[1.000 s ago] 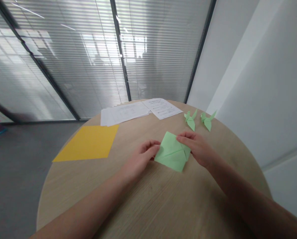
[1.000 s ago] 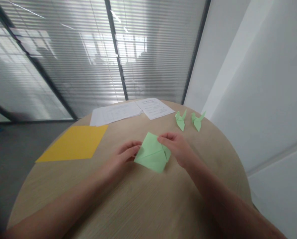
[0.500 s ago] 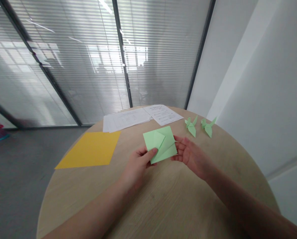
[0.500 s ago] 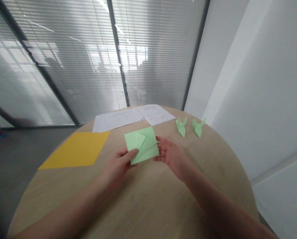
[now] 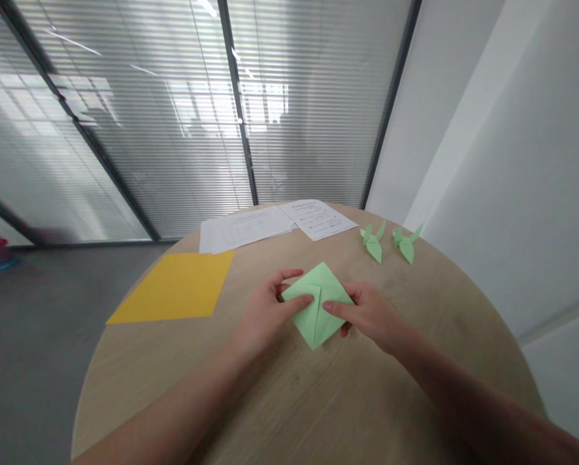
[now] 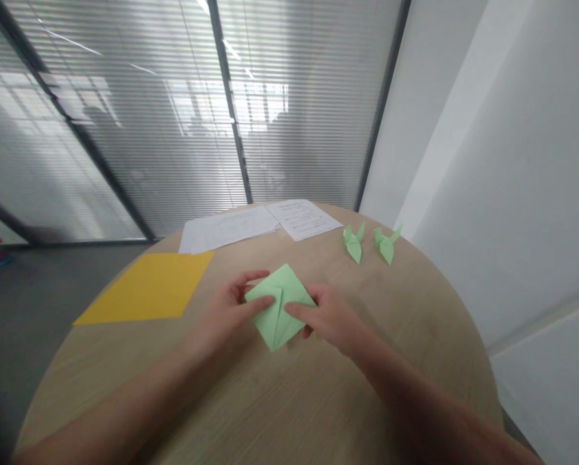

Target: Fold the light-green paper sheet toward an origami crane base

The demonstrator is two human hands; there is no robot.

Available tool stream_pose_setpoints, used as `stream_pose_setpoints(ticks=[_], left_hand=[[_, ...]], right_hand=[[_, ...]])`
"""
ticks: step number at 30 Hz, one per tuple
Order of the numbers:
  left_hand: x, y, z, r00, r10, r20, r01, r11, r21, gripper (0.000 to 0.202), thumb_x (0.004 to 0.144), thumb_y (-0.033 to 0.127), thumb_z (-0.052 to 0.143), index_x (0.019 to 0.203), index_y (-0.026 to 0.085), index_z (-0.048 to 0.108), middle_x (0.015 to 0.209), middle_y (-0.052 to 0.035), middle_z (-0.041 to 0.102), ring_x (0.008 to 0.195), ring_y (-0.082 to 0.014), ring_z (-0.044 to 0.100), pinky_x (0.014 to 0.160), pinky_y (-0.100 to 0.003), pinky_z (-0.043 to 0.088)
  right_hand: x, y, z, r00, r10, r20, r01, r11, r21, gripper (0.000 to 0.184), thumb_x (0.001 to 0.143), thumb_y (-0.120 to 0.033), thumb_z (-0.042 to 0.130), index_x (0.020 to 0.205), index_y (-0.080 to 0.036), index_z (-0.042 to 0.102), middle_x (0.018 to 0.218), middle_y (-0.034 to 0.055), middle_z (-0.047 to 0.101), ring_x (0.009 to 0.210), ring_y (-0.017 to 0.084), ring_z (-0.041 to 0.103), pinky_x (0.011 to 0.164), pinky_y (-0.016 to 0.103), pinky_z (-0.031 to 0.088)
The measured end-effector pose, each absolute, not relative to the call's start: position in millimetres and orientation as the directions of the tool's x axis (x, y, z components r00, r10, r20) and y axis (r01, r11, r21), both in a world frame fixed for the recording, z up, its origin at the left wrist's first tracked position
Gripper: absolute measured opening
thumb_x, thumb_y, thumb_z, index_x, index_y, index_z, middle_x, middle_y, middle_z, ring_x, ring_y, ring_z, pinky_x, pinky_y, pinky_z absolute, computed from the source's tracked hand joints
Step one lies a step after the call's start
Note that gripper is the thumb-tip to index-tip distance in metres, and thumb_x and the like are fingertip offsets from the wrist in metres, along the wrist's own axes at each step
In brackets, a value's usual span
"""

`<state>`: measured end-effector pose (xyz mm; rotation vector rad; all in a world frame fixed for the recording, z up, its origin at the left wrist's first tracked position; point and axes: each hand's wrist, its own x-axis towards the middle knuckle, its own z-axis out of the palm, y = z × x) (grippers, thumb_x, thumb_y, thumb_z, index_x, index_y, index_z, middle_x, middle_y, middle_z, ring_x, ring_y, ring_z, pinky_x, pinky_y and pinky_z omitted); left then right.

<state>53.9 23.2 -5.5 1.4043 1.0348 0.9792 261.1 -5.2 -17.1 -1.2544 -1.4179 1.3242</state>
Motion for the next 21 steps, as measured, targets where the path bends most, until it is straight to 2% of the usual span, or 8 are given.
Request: stream_pose_setpoints(ticks=[3, 6, 10, 14, 17, 21], left_hand=[[52.9, 22.1, -2.0, 0.326, 0.945, -0.006, 0.236, -0.075, 0.969, 0.029, 0.072, 0.038, 0.079, 0.09, 0.017, 0.073, 0.083, -0.0045, 0.074, 0.072, -0.0187, 0.064, 0.066, -0.03, 0.048], [53.9, 21.1, -0.6, 0.343, 0.939, -0.037, 0.293, -0.069, 0.954, 0.026, 0.073, 0.043, 0.075, 0.078, 0.017, 0.071, 0.074, -0.0018, 0.069, 0.066, -0.0165, 0.058, 0.061, -0.028, 0.043], [54.6, 22.3, -1.8, 0.346, 0.937, -0.044, 0.288, -0.062, 0.956, 0.034, 0.077, 0.051, 0.068, 0.074, 0.017, 0.07, 0.068, -0.0003, 0.063, 0.063, -0.0151, 0.053, 0.059, -0.027, 0.039], [54.7, 21.7, -3.5, 0.356, 0.934, -0.041, 0.297, -0.071, 0.952, 0.034, 0.077, 0.051, 0.069, 0.072, 0.017, 0.07, 0.066, -0.0009, 0.062, 0.062, -0.0156, 0.052, 0.058, -0.027, 0.037], [55.3, 20.1, -3.7, 0.358, 0.933, -0.038, 0.297, -0.075, 0.952, 0.034, 0.079, 0.05, 0.069, 0.068, 0.018, 0.069, 0.063, -0.0008, 0.061, 0.059, -0.0152, 0.051, 0.057, -0.027, 0.035], [56.3, 19.0, -3.5, 0.372, 0.928, -0.035, 0.246, -0.063, 0.967, 0.031, 0.079, 0.048, 0.071, 0.071, 0.018, 0.072, 0.064, -0.0009, 0.063, 0.058, -0.0149, 0.051, 0.056, -0.026, 0.036]], right_hand=[[261.9, -5.3, -20.0, -0.205, 0.976, -0.074, 0.21, -0.03, -0.977, 0.032, 0.078, -0.047, 0.075, 0.085, -0.016, 0.073, 0.072, 0.0043, 0.069, 0.058, 0.015, 0.06, 0.049, 0.026, 0.05], [264.6, -4.6, -22.2, -0.216, 0.974, -0.068, 0.261, -0.01, -0.965, 0.033, 0.081, -0.048, 0.072, 0.086, -0.016, 0.073, 0.072, 0.0042, 0.069, 0.057, 0.015, 0.059, 0.049, 0.026, 0.048], [265.4, -4.5, -22.2, -0.23, 0.969, -0.093, 0.235, -0.038, -0.971, 0.034, 0.079, -0.049, 0.075, 0.088, -0.016, 0.073, 0.073, 0.0035, 0.069, 0.059, 0.016, 0.06, 0.049, 0.026, 0.049], [263.2, -5.3, -21.3, -0.232, 0.969, -0.084, 0.17, -0.044, -0.984, 0.042, 0.082, -0.059, 0.073, 0.079, -0.017, 0.072, 0.066, 0.0031, 0.067, 0.056, 0.016, 0.058, 0.049, 0.027, 0.047], [262.2, -5.6, -20.1, -0.22, 0.975, -0.026, 0.066, -0.011, -0.998, 0.042, 0.084, -0.062, 0.071, 0.082, -0.02, 0.076, 0.073, 0.0043, 0.073, 0.063, 0.019, 0.065, 0.06, 0.031, 0.052], [261.2, -5.4, -19.4, -0.245, 0.97, -0.006, -0.029, -0.013, -0.999, 0.031, 0.08, -0.054, 0.078, 0.091, -0.025, 0.079, 0.085, 0.004, 0.078, 0.077, 0.023, 0.072, 0.076, 0.038, 0.057]])
